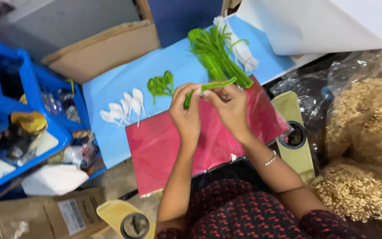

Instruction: The person assembles green plastic stems into a flower-like shape by hand, repeatedly bending and twisting the stems to form a compact cluster. The person handles multiple stems one at a time, shaping them into a decorative item.

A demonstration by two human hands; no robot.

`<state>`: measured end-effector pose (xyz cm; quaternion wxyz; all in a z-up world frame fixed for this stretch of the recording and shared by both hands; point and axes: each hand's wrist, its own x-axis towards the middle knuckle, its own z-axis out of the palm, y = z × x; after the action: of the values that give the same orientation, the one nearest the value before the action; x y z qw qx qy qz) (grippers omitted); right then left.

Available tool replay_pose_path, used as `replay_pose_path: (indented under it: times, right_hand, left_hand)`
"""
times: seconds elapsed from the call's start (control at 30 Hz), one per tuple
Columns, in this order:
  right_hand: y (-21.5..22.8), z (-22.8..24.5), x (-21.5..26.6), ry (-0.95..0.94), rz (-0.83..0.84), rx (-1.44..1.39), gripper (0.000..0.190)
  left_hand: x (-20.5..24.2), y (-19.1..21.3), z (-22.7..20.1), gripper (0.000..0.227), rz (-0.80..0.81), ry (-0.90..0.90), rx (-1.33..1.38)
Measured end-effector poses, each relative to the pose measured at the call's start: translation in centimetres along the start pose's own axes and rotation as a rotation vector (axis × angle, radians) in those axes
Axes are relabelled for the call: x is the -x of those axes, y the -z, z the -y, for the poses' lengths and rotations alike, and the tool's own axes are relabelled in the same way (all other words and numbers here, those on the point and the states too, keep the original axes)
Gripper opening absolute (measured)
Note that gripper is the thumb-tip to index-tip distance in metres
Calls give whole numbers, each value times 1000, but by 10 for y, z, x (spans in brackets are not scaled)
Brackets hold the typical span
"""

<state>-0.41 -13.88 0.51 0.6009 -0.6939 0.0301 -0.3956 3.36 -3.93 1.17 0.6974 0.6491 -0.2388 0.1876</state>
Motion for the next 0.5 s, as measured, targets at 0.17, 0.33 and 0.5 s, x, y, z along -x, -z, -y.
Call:
replay_pose_path:
  times: [0.17, 0.33, 0.5]
  right_hand:
    - [8, -4, 2, 44, -25, 40, 5]
    - [17, -5, 9, -60, 125, -279, 14]
    - [38, 0, 4, 203, 239, -47, 2]
  left_hand:
    - [9, 1, 5, 8, 4, 108, -25]
    - [22, 5, 1, 11, 19, 350, 64]
    - [32, 17, -10, 12, 144, 495, 114]
